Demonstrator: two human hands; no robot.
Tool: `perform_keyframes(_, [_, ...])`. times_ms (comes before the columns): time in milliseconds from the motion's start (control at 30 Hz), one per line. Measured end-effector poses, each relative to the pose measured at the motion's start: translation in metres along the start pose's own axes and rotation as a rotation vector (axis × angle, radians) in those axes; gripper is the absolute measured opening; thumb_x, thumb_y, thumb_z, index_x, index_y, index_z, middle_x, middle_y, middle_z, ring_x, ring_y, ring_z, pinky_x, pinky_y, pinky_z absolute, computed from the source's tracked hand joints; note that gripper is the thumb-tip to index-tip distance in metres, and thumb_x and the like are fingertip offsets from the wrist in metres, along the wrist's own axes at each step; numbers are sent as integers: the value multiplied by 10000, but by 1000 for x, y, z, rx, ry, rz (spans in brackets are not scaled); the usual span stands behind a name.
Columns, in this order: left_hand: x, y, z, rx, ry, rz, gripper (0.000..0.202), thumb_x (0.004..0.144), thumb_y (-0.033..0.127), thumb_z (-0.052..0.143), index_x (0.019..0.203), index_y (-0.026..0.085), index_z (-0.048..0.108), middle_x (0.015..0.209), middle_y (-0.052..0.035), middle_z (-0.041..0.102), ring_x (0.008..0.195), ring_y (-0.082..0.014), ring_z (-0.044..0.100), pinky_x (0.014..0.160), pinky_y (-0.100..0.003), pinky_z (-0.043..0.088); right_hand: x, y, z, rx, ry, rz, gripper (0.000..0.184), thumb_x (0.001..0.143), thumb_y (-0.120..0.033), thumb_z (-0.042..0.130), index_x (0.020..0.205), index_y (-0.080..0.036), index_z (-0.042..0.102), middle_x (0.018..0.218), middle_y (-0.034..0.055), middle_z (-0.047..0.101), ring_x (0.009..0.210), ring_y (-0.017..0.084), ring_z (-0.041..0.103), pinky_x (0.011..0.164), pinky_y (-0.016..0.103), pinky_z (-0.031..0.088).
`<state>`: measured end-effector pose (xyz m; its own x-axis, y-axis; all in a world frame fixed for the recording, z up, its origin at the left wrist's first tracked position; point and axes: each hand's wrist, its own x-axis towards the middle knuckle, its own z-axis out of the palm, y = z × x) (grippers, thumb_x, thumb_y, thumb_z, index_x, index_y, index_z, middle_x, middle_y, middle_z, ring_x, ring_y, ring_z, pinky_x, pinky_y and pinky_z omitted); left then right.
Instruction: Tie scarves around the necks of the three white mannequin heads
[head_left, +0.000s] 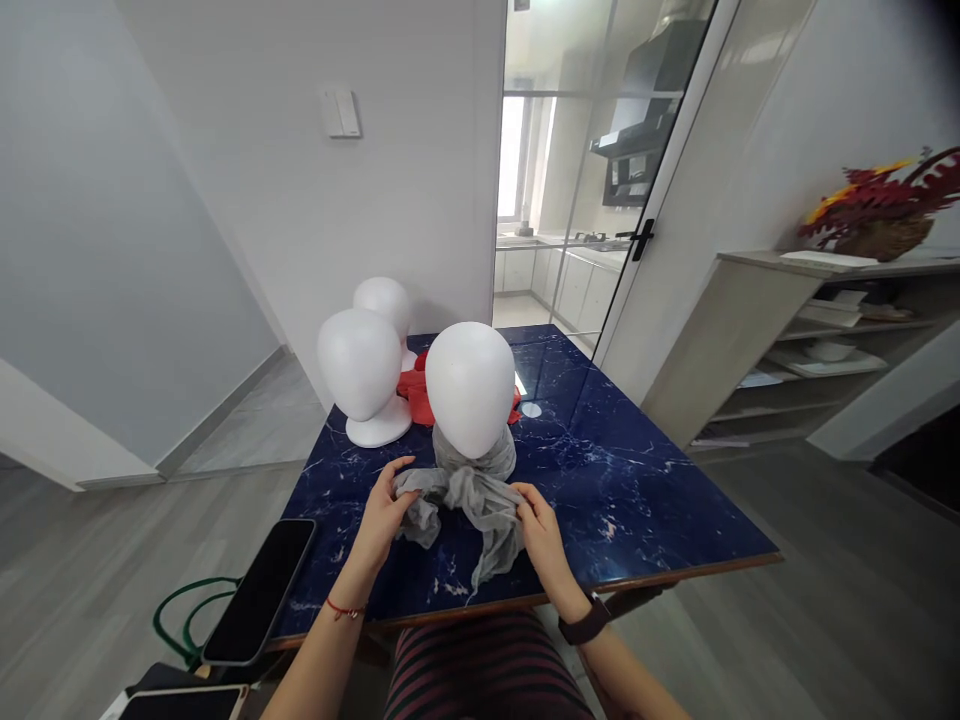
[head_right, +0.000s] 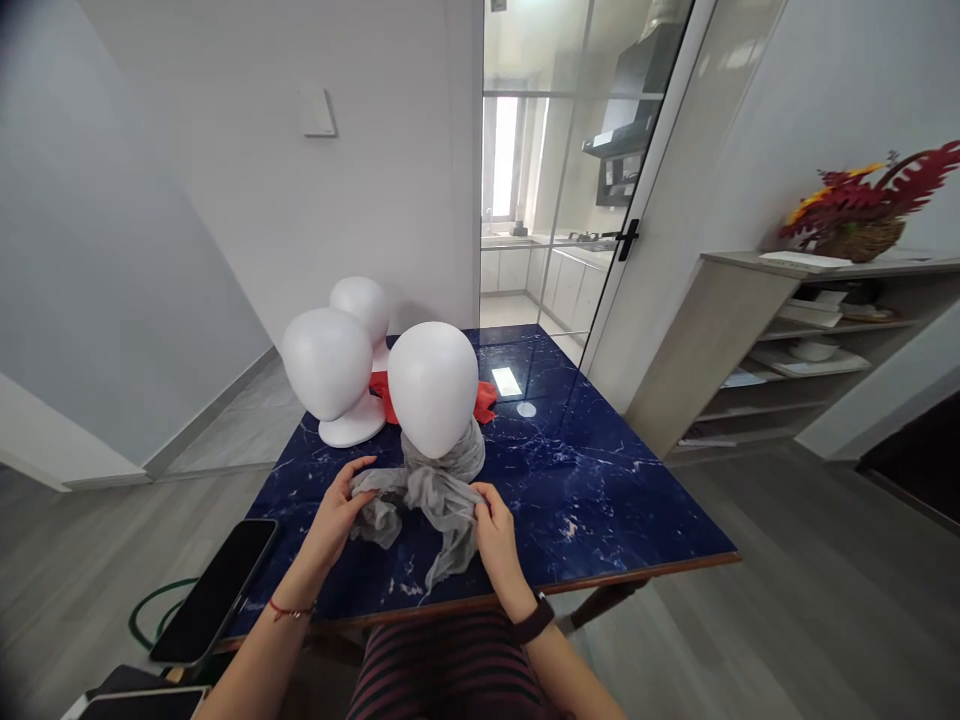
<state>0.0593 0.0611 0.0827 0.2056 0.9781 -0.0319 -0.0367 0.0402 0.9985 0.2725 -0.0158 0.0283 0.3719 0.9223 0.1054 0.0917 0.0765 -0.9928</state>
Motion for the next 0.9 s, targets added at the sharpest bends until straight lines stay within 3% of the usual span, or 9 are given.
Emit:
perform_keyframes(67, [-4,2,0,74,-43,39,429,649,208,654,1066,196,554,889,-28,656,771,-166,589,717,-247,430,1,-5,1,-28,-24,-40,297,799,-304,479,1049,-188,591,1027,57,612,987,211,532,884,312,394])
perform_keyframes(200, [-15,5,5,181,-197,133,273,679,166,541,927,189,653,995,-44,656,923,-199,570,821,-263,407,-7,-6,18,-321,-203,-137,589,693,-409,680,1242,-276,514,1294,72,428,1114,243,484,927,347,387])
perform_keyframes(267, [-16,5,6,176,-190,134,293,677,161,522,926,190,674,1005,-42,662,910,-197,568,808,-260,404,-10,-1,26,-498,-180,-176,461,692,-382,685,1128,-264,591,1280,82,411,1018,234,523,851,336,410])
perform_keyframes(367, [-11,-1,1,122,-55,84,258,701,227,556,924,183,677,917,-33,672,767,-165,561,705,-238,401,-7,6,28,-632,-82,-234,77,768,-236,551,779,-196,616,902,50,539,735,162,518,695,277,387])
perform_keyframes(467, [-3,-11,-8,35,71,10,260,690,282,597,914,167,660,861,-29,666,698,-151,552,646,-227,394,0,3,18,-544,52,-210,101,755,-175,480,663,-195,517,616,-22,449,567,125,415,594,246,324])
perform_keyframes(567, [-2,-17,-9,-40,116,-36,300,662,294,635,934,166,634,858,-23,660,689,-143,560,632,-222,401,-3,-3,14,-275,113,-74,113,752,-221,484,860,-197,510,636,-42,500,535,118,414,559,236,323])
perform_keyframes(700, [-12,-8,7,-171,20,-70,344,636,286,697,951,181,609,833,4,642,666,-112,558,632,-207,414,-21,-1,26,67,-184,131,478,686,-189,511,1158,-188,439,798,-9,627,600,133,519,579,228,387])
perform_keyframes(800, [-17,3,21,-306,-91,-117,338,656,280,691,967,182,600,837,-5,641,661,-116,567,612,-208,423,-33,4,36,-42,-328,63,422,669,-132,487,1081,-169,571,822,14,648,670,145,546,645,241,402])
perform_keyframes(900, [-12,8,31,-347,-257,-92,371,755,311,566,1095,165,590,1033,-81,644,877,-197,605,738,-263,454,-38,0,41,-128,-343,-5,322,692,-114,443,932,-155,654,792,19,645,705,154,542,677,248,391])
